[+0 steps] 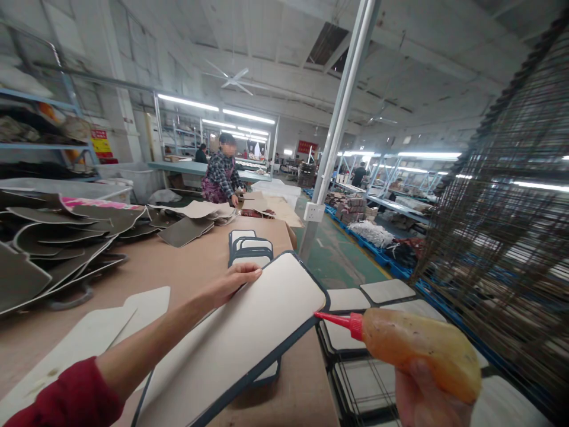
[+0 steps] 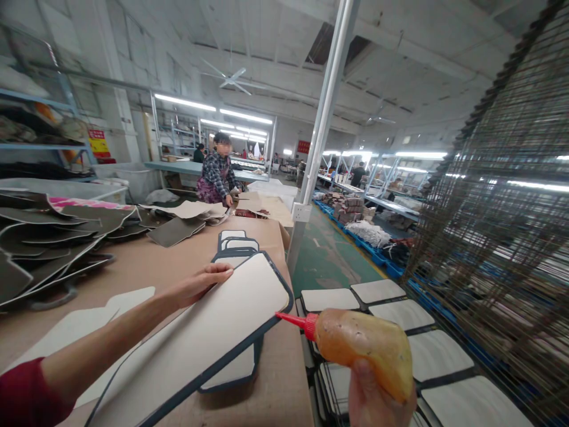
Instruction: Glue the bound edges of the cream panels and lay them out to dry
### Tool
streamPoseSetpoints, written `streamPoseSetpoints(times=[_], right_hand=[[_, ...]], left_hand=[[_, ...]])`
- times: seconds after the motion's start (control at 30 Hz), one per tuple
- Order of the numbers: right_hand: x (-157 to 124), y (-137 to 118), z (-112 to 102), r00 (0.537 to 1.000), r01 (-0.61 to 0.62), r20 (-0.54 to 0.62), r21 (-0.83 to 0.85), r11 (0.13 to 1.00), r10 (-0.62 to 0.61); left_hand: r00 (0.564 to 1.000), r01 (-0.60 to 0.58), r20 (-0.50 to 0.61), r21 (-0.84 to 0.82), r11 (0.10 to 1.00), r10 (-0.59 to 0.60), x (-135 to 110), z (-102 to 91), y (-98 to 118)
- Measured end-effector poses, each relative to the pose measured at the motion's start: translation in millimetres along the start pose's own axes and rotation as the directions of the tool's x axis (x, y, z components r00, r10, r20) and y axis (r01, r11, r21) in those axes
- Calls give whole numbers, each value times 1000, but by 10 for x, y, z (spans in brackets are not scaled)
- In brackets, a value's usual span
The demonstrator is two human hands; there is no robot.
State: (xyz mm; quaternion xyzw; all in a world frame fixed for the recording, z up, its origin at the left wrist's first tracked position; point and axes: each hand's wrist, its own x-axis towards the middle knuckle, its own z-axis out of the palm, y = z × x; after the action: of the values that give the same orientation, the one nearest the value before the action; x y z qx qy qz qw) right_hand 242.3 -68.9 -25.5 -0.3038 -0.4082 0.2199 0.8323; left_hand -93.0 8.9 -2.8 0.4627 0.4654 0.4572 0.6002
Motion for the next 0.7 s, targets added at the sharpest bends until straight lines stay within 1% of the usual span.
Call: streamPoseSetpoints(times=[0.13,0.3,0.47,0.63,0.7], right_hand=[[6,3,28,999,2,-36,-9,1000,-2],[-6,49,13,999,-31,-16,-5,1000,31],[-1,58,28,999,-39,-37,18,999,39],[133,44,94,997,-32,-66,94,995,38],[204,50,111,997,-17,-74,91,996,24]], left_hand=[[1000,-3,15,-17,1000,4,-40,36,-8],[1000,-17,12,-31,999,18,-72,42,-31],[999,-5,34,16,1000,4,-121,49,-24],[998,-32,51,67,997,29,-159,3,-38],[998,-36,53,73,997,32,-163,-23,-53]])
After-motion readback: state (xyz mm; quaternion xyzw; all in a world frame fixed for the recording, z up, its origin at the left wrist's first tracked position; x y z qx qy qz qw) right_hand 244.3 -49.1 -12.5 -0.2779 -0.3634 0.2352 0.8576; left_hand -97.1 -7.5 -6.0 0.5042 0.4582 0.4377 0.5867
